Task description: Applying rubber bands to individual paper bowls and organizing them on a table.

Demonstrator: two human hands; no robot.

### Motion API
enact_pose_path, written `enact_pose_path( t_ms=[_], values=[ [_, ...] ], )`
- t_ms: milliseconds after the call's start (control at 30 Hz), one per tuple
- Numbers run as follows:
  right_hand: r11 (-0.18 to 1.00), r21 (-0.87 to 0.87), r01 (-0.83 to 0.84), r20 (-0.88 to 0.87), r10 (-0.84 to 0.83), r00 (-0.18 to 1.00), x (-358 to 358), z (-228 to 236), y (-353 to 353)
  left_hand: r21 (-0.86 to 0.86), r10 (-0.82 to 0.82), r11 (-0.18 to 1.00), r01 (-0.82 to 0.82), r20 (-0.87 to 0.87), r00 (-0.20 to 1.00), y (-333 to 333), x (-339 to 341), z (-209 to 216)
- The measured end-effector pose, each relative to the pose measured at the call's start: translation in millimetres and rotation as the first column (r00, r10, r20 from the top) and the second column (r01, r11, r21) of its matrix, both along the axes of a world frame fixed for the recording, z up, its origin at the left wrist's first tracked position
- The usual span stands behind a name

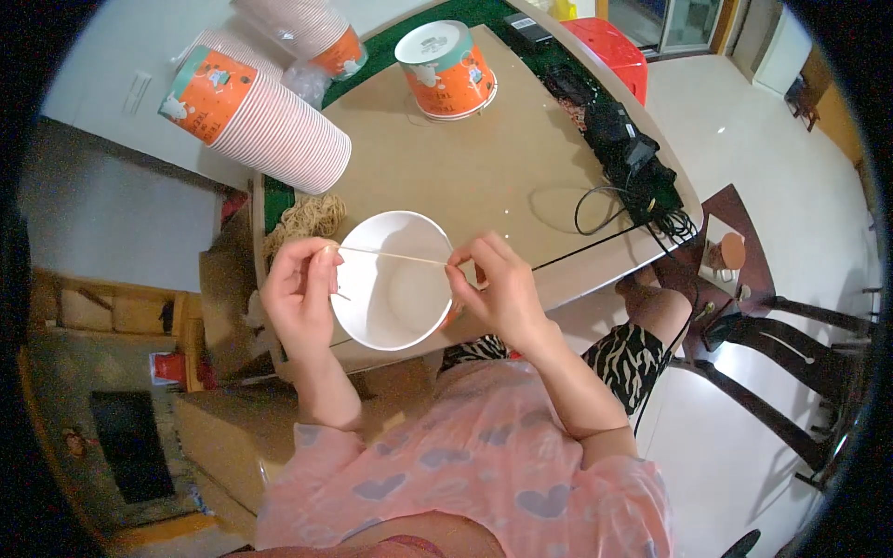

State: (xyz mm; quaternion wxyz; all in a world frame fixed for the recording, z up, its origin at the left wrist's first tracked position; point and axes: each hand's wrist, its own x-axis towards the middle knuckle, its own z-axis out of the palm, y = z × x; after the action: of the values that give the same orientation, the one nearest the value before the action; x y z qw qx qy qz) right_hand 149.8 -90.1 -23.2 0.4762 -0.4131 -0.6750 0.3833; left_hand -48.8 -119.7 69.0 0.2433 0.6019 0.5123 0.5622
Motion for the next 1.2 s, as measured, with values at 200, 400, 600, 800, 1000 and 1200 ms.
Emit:
enact_pose_path(
  t_ms=[200,400,600,800,1000,1200],
  values=[
    [0.915,0.362,-0.179,0.097,0.154,0.983,-23,41,28,-0.152,-0.115,0.983,0.099,-0.101,0.988,6,-7,17],
    [0.989,-0.084,-0.123,-0.039,0.12,0.992,-23,8,80,-0.296,-0.037,0.929,-0.223,-0.674,0.738,38,-52,5],
    [0.848,-0.439,-0.297,0.316,0.455,0.832,-22,-76,118,-0.849,-0.098,0.524,0.063,0.013,0.995,63,-110,-92],
    [0.851,-0.332,-0.408,0.295,0.504,0.812,-26,-69,112,-0.711,-0.153,0.596,0.373,0.356,0.922,20,-126,-171],
    [0.641,-0.513,-0.571,-0.088,0.622,0.778,-16,-12,142,-0.549,-0.072,0.774,0.315,0.419,0.905,45,-106,-124],
    [0.857,-0.265,-0.443,0.337,0.512,0.79,-10,92,179,-0.273,-0.159,0.918,0.287,0.41,0.898,91,-89,-80]
  ],
)
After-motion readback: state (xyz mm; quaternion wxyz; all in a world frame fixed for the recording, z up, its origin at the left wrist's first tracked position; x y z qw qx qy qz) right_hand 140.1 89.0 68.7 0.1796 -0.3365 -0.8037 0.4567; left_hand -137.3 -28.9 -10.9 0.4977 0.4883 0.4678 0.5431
